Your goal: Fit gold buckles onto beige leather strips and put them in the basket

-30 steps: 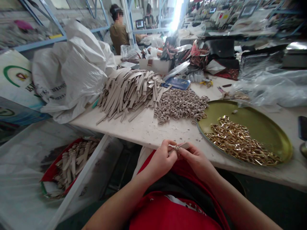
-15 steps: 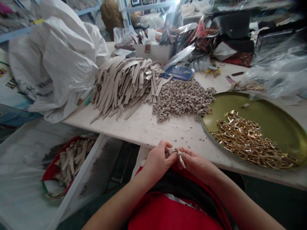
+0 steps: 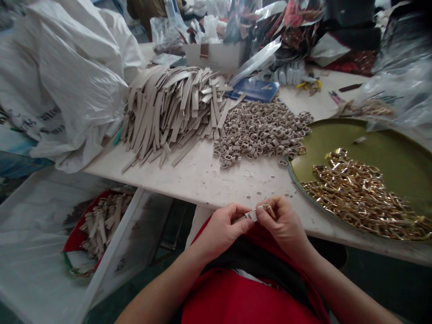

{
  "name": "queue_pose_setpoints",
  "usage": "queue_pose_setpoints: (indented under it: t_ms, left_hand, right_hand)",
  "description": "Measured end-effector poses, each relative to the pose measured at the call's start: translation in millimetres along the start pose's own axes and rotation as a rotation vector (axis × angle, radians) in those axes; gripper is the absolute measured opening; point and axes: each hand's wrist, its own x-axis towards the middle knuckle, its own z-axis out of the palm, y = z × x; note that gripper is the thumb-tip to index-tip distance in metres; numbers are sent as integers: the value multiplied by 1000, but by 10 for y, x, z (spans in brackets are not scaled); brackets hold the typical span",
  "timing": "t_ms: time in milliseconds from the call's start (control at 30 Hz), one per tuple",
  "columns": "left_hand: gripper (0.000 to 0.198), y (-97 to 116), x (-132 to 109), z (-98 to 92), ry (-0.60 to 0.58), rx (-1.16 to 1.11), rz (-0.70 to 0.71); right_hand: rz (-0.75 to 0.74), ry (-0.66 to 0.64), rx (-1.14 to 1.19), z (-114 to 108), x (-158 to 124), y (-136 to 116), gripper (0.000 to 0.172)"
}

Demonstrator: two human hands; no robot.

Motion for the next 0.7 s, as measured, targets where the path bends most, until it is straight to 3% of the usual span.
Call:
queue_pose_setpoints:
  t_ms: [100, 267, 367, 433, 500, 633, 700]
  left_hand:
    - [33, -12, -5, 12, -15, -67, -31]
    - [38, -42, -55, 30, -103, -195, -76]
    - [39, -63, -102, 45, -128, -254, -56]
    - [38, -70, -134, 55, -132, -261, -41]
    - [36, -74, -164, 67, -116, -214, -28]
    - [29, -87, -209, 97, -78, -16, 17]
    - [29, -97, -230, 107, -95, 22, 26]
  right_hand:
    - [18, -134, 13, -39, 11, 13, 33]
    - [273, -508, 319, -141, -24, 15, 33]
    - [384, -614, 503, -166, -80, 13, 33]
    - [380, -625, 479, -170, -131, 2, 32]
    - [251, -547, 288, -171, -193, -21, 27]
    - [-226, -293, -284, -188, -322, -73, 8]
    - [-297, -293, -379, -198, -368, -78, 5]
